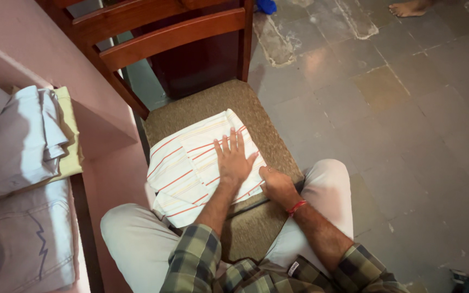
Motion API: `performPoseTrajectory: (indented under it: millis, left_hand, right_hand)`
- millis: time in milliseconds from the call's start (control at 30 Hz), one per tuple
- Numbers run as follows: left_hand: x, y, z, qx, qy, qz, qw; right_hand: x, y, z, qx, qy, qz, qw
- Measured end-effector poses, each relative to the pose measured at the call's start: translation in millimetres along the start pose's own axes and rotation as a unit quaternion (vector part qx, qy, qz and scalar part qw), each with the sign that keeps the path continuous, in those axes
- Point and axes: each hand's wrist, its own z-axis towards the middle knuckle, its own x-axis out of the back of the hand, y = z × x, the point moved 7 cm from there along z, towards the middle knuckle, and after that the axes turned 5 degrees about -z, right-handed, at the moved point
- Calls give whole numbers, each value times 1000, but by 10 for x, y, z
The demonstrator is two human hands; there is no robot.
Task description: The person folds a white striped shirt on a chair, smoothing and aligning the fabric, then places it on a nearby stack. The person then picks up a plain white shirt and begins to unfold it.
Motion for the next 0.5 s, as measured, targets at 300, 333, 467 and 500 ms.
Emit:
performPoseTrajectory:
  millis: [300, 333, 467, 500]
  left_hand:
    - [111, 155, -662, -66, -24, 9, 997]
    - [152, 175, -701, -73, -14, 6, 997]
    - [235, 237, -771, -97, -10, 0, 995]
    - [201, 253, -795, -98, -39, -3, 994]
  right_hand:
    - [-76, 268, -35, 8, -46, 161, 986]
    - [-93, 303, -21, 6, -45, 171, 984]
    - [-238, 469, -18, -66, -78, 142, 985]
    - [-222, 473, -33, -55, -68, 138, 987]
